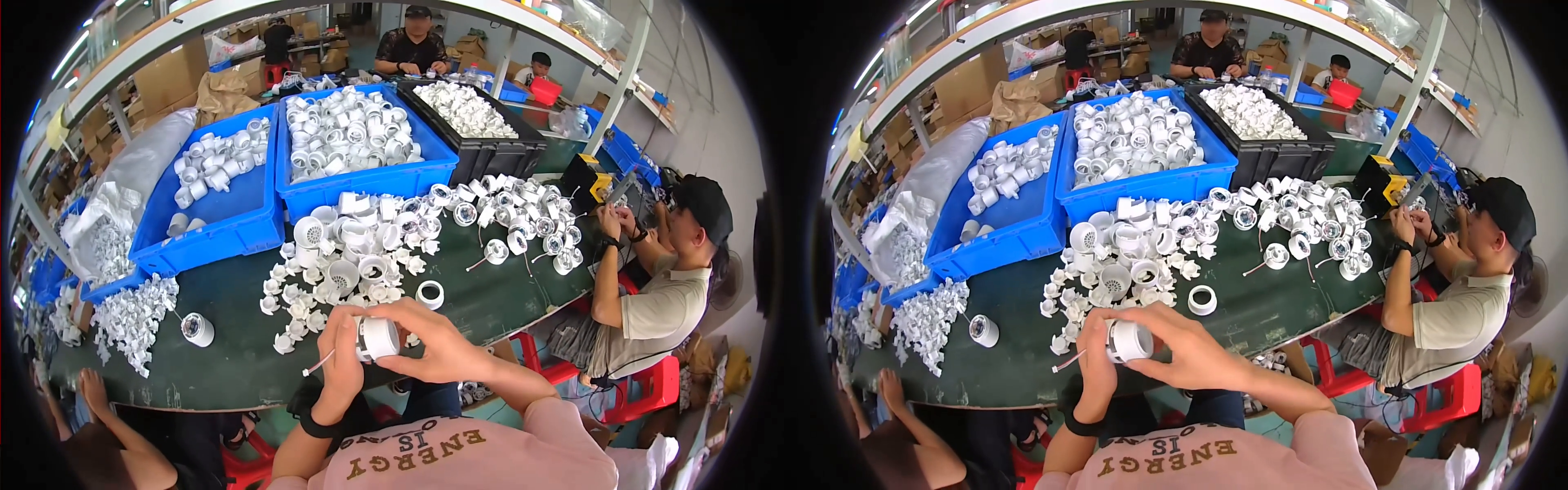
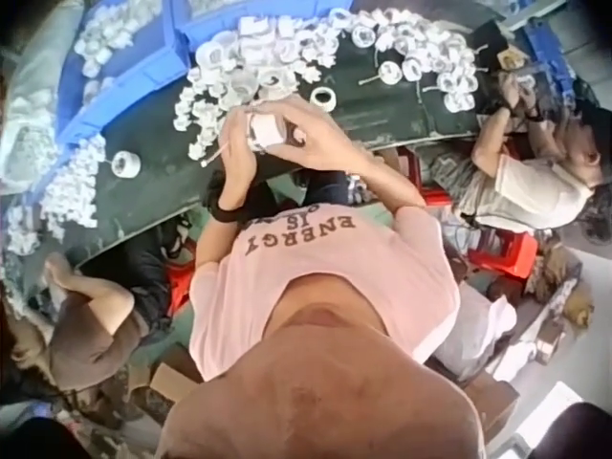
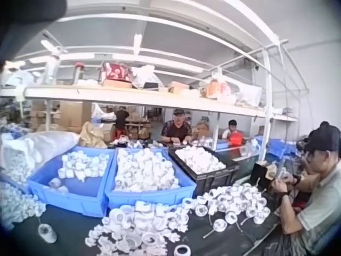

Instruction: Assembling plastic components and internal electronics for small devices at a factory workbench.

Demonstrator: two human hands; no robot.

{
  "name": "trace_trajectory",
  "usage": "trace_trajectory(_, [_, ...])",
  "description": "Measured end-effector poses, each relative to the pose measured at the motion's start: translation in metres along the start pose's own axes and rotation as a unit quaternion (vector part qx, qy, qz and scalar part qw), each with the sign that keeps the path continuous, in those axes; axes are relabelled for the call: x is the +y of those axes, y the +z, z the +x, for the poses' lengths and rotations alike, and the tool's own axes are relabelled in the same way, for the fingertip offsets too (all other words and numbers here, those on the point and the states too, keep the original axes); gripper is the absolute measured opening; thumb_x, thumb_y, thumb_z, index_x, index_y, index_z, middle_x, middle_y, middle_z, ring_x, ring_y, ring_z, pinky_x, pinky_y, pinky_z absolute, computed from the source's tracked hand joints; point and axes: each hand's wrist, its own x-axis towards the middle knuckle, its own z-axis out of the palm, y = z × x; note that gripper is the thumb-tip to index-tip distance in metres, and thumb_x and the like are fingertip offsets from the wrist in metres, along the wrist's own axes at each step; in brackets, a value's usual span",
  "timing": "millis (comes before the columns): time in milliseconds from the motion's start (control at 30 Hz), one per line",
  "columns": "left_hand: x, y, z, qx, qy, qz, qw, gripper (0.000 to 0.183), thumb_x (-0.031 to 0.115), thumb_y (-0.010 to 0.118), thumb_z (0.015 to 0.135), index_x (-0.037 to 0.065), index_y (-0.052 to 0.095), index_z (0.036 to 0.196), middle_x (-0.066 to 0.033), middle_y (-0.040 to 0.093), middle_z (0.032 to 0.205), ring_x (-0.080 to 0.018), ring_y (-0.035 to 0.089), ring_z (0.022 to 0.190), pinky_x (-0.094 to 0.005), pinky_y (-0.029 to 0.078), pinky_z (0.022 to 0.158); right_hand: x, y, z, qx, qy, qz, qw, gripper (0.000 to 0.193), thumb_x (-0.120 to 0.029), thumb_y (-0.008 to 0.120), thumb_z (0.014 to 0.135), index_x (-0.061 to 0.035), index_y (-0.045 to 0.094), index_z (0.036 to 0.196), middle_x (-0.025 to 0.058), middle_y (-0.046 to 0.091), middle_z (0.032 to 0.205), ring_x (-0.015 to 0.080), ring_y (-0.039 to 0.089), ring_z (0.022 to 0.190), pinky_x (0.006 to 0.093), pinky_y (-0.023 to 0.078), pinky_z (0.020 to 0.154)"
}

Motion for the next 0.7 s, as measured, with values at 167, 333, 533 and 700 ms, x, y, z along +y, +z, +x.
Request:
trace_trajectory(167, [-0.008, -0.002, 0.015, 0.048, 0.049, 0.030, 0.997, 0.036, 0.028, 0.036, 0.095, -0.001, 0.057, 0.090, -0.0066, 0.056, 0.078, -0.0123, 0.051, 0.069, -0.0255, 0.040, 0.061, 0.016, 0.012, 0.010, 0.032, -0.042, -0.047, 0.998, 0.056, -0.009, 0.075, 0.074, -0.0032, 0.053, 0.126, 0.0128, 0.056, 0.106, 0.0261, 0.055, 0.090, 0.0345, 0.046, 0.079])
trace_trajectory(333, [-0.009, -0.035, 0.047, 0.098, -0.059, -0.051, 0.992, 0.037, 0.028, 0.033, 0.095, 0.002, 0.061, 0.091, -0.0081, 0.057, 0.079, -0.0146, 0.053, 0.057, -0.0252, 0.042, 0.045, 0.116, -0.056, 0.114, 0.144, 0.144, 0.039, 0.978, 0.052, -0.032, 0.069, 0.082, 0.0027, 0.056, 0.119, 0.0053, 0.061, 0.073, 0.0125, 0.055, 0.056, 0.0260, 0.044, 0.049])
trace_trajectory(533, [-0.021, 0.005, 0.025, 0.028, -0.143, -0.011, 0.989, 0.039, 0.032, 0.034, 0.097, 0.003, 0.059, 0.093, -0.0075, 0.057, 0.071, -0.0130, 0.053, 0.052, -0.0249, 0.040, 0.043, 0.133, 0.062, 0.240, 0.104, -0.064, -0.146, 0.982, 0.071, -0.049, 0.069, 0.071, 0.0002, 0.055, 0.121, 0.0215, 0.067, 0.094, 0.0288, 0.067, 0.070, 0.0354, 0.053, 0.066])
trace_trajectory(700, [-0.013, -0.031, 0.002, 0.074, -0.130, -0.036, 0.988, 0.043, 0.040, 0.034, 0.097, 0.004, 0.057, 0.093, -0.0063, 0.058, 0.065, -0.0119, 0.054, 0.046, -0.0196, 0.031, 0.035, 0.091, 0.095, 0.252, -0.038, 0.132, 0.042, 0.990, 0.065, -0.049, 0.069, 0.075, -0.0002, 0.053, 0.114, 0.0191, 0.065, 0.083, 0.0231, 0.065, 0.063, 0.0343, 0.051, 0.056])
